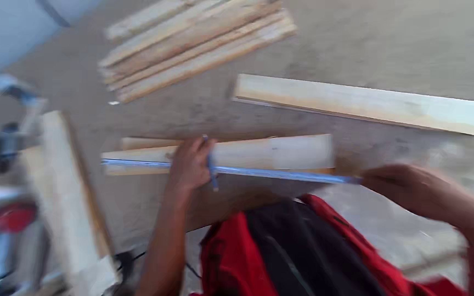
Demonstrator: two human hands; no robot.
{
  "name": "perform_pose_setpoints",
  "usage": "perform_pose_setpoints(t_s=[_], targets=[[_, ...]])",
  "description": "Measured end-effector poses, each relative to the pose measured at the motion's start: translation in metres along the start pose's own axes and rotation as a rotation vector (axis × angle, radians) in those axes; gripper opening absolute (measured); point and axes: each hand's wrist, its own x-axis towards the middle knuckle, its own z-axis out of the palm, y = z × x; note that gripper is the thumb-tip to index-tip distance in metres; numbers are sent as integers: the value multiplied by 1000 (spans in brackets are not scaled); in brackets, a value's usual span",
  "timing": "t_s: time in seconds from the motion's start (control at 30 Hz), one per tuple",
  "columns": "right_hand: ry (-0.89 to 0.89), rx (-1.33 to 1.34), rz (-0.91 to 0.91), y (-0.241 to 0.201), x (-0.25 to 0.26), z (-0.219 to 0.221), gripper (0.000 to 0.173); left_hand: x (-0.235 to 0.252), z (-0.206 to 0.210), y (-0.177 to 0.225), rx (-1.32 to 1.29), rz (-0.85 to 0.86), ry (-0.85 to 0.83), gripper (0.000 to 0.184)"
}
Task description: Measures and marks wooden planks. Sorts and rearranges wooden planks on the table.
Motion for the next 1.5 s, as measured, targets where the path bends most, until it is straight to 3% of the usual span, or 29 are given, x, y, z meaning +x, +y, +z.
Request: perform_pose_setpoints(t_s=[0.1, 0.17, 0.33, 0.4, 0.5, 0.57, 0.7, 0.83, 0.97, 1.17, 1.37, 1.5], targets=[[89, 111, -114, 17, 16, 43, 21, -35, -32, -14, 124, -191, 81, 93], [120, 106, -149, 2, 25, 60, 24, -64, -54, -24, 161, -367, 154, 90], [106, -61, -231, -141, 51, 50, 26, -138, -108, -81, 309, -822, 282, 84], [90, -66, -270, -195, 65, 52, 23, -159, -126, -102, 363, -884, 344, 74], [67, -57, -304, -225, 83, 61, 23, -175, -138, -123, 450, -740, 475, 47], [90, -50, -322, -216, 89, 61, 23, -173, -125, -125, 461, -586, 516, 29], [24, -88, -219, -182, 85, 53, 22, -162, -77, -129, 365, -412, 507, 24], [-15, -118, 18, -148, 42, 41, 30, -126, -27, -113, 28, -297, 308, 31], [3, -147, 191, -121, 9, 37, 30, -86, 28, -104, -118, -222, 265, 37], [90, -148, 308, -74, -17, 31, 27, -60, 45, -53, -154, -130, 231, 35], [205, -139, 283, -22, 11, 43, 29, -50, 56, -31, -175, -133, 240, 34], [263, -149, 230, -10, 21, 45, 28, -53, 59, -25, -157, -135, 257, 35]])
